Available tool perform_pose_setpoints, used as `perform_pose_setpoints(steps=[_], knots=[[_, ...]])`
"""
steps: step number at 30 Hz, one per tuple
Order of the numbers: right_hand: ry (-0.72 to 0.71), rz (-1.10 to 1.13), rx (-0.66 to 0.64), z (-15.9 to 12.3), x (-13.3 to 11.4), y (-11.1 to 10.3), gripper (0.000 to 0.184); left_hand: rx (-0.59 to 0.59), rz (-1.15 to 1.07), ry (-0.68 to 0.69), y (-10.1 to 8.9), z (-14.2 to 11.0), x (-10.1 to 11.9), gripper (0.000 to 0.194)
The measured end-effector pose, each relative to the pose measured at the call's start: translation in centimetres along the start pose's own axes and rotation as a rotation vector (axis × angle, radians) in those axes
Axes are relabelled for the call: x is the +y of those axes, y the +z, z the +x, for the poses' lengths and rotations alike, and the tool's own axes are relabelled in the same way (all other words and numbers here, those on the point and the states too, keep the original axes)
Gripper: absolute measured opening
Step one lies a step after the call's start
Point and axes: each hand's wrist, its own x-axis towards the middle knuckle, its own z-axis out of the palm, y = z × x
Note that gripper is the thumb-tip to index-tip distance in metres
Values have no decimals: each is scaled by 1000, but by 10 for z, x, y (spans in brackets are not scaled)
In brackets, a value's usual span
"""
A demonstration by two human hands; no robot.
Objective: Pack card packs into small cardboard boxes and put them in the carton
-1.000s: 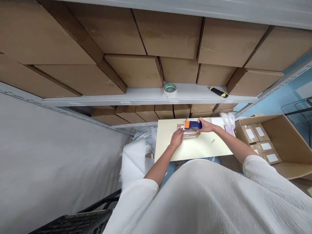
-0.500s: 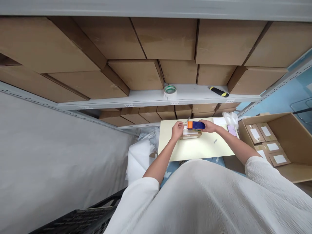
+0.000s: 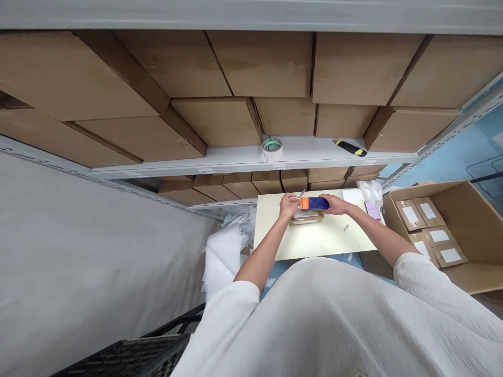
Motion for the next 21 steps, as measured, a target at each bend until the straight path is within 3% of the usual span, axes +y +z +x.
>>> perform_pose_setpoints(steps=[14,21], knots=[[57,-4,-5,-5,-12,-4,57,-41,-141,-29,-11,4,-8,42],[110,-37,-29,-8,-22,-7,54,-31,-58,-70,-11,0,-14,45]])
